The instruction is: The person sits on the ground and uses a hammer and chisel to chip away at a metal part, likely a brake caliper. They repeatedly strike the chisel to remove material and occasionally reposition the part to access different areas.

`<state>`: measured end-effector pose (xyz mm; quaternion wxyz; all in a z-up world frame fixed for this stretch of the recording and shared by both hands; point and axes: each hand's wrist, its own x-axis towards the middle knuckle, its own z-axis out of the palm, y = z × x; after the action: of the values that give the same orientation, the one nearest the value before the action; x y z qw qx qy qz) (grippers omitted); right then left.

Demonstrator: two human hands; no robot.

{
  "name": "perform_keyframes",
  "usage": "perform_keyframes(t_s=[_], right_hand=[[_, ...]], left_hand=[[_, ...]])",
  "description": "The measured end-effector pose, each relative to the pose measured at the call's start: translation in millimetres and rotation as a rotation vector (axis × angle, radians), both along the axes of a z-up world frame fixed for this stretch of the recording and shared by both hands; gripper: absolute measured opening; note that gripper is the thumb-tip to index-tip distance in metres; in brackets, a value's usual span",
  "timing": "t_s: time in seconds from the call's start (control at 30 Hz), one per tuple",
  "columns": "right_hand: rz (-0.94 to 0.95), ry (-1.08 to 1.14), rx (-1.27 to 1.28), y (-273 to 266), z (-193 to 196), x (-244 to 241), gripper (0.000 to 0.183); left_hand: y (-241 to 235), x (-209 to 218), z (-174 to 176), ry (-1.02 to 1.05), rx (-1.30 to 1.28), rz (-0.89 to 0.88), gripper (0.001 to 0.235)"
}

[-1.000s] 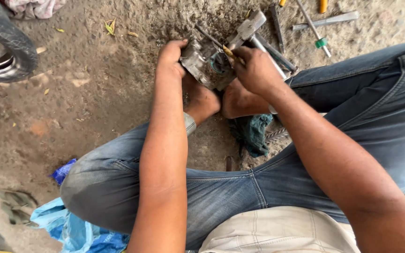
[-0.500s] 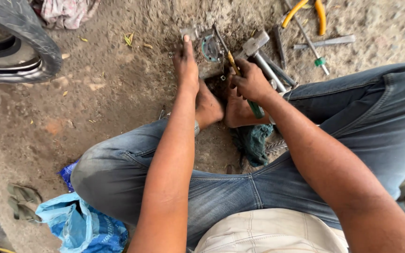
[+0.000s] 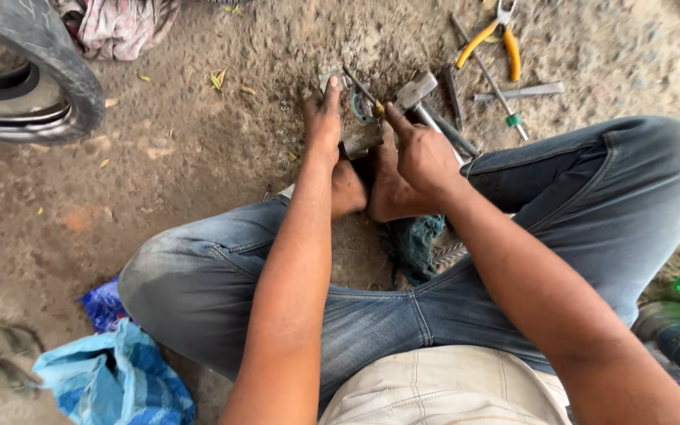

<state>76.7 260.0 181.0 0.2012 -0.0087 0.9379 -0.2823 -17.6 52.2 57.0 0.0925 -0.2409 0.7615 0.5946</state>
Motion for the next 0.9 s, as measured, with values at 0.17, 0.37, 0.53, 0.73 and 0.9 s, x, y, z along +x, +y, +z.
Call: perform_keyframes(t_s=[0.17,0.37,0.53,0.73,0.9], right_hand=[[0.119,0.001,0.206,5.1,25.4,8.7,0.074],[0.021,-0.091,0.085,34.9,56.2,21.0,0.062],[-0.197,-0.106,-0.369,17.7,40.0,5.7,0.063],[-0.013,-0.047,-0.036,-2.7,47.1,25.9,0.053],[0.005,0.062,-0.06,2.8,58.4,64.8,0.069]], left_hand=[[14.7,8.8,-4.0,0.307,0.114,-0.02,0.051],[28.7,10.3,6.6,0.241,0.08,-0.004,0.049],[25.3,11.1,3.5,0.223,0.084,-0.029,0.068],[17.9,13.7,5.2,0.209,0.144,-0.057,0.08],[22.3,-0.2,7.7,0.195,0.106,-0.089,0.084]])
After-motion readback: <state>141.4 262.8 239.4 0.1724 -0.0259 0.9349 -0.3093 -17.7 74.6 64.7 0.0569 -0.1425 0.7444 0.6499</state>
